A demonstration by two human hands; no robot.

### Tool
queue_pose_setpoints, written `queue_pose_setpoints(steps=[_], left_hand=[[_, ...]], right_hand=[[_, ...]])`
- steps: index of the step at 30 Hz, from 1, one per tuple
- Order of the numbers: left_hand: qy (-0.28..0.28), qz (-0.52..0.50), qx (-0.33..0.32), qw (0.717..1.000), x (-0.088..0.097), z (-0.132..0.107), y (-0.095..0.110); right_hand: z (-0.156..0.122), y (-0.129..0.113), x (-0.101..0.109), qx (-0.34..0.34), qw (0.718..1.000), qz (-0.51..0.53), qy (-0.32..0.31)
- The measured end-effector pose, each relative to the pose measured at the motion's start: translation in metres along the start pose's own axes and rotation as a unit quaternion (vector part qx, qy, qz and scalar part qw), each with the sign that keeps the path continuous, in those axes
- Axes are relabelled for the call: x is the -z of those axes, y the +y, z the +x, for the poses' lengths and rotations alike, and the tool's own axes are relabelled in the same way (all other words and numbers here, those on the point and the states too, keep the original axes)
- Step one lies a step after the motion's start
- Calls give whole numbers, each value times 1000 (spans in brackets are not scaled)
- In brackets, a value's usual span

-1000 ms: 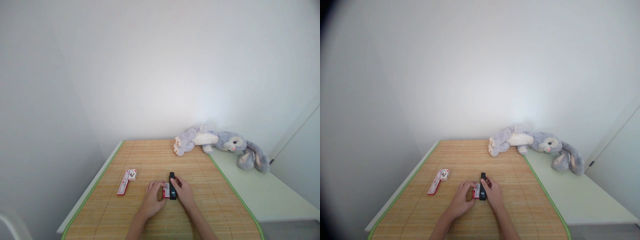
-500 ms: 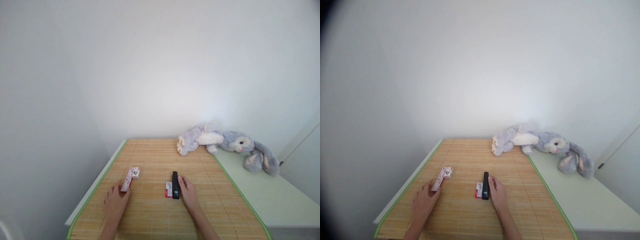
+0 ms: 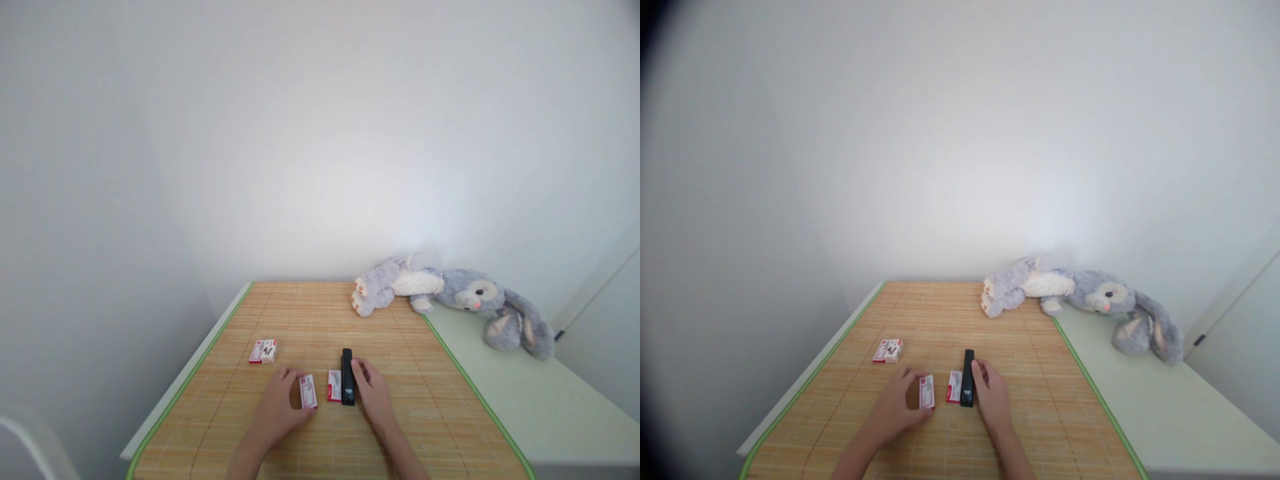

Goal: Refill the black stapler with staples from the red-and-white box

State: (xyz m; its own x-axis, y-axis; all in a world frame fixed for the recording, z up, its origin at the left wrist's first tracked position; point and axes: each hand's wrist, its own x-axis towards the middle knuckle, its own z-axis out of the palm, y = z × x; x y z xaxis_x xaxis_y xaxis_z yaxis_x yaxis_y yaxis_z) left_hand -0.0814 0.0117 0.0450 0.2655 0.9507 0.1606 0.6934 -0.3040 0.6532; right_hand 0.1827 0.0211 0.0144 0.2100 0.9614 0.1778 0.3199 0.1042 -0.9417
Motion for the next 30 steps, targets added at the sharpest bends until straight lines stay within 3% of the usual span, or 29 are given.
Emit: queue_pose_setpoints(steps=[4, 8, 16, 19, 24, 26, 30], left_hand=[[-26, -26, -56, 998, -14, 26, 22], [-77, -41, -72, 994, -29, 42, 27], [-74, -59, -79, 992, -40, 40, 23], [-9, -81, -65, 995, -27, 37, -1], [193, -24, 24, 981, 21, 47, -81], [206, 38, 46, 977, 37, 55, -109], [156, 105, 39, 981, 54, 65, -140]], right_hand=[[-1, -3, 0, 7, 1000, -2, -1], [0, -2, 1, 8, 1000, -3, -14], [5, 3, 3, 17, 999, 16, -46], [3, 3, 4, 14, 998, 30, -48], [0, -3, 4, 14, 999, 25, -33], [-1, -6, 4, 13, 999, 18, -28], [-1, -9, 4, 24, 999, 12, -24]])
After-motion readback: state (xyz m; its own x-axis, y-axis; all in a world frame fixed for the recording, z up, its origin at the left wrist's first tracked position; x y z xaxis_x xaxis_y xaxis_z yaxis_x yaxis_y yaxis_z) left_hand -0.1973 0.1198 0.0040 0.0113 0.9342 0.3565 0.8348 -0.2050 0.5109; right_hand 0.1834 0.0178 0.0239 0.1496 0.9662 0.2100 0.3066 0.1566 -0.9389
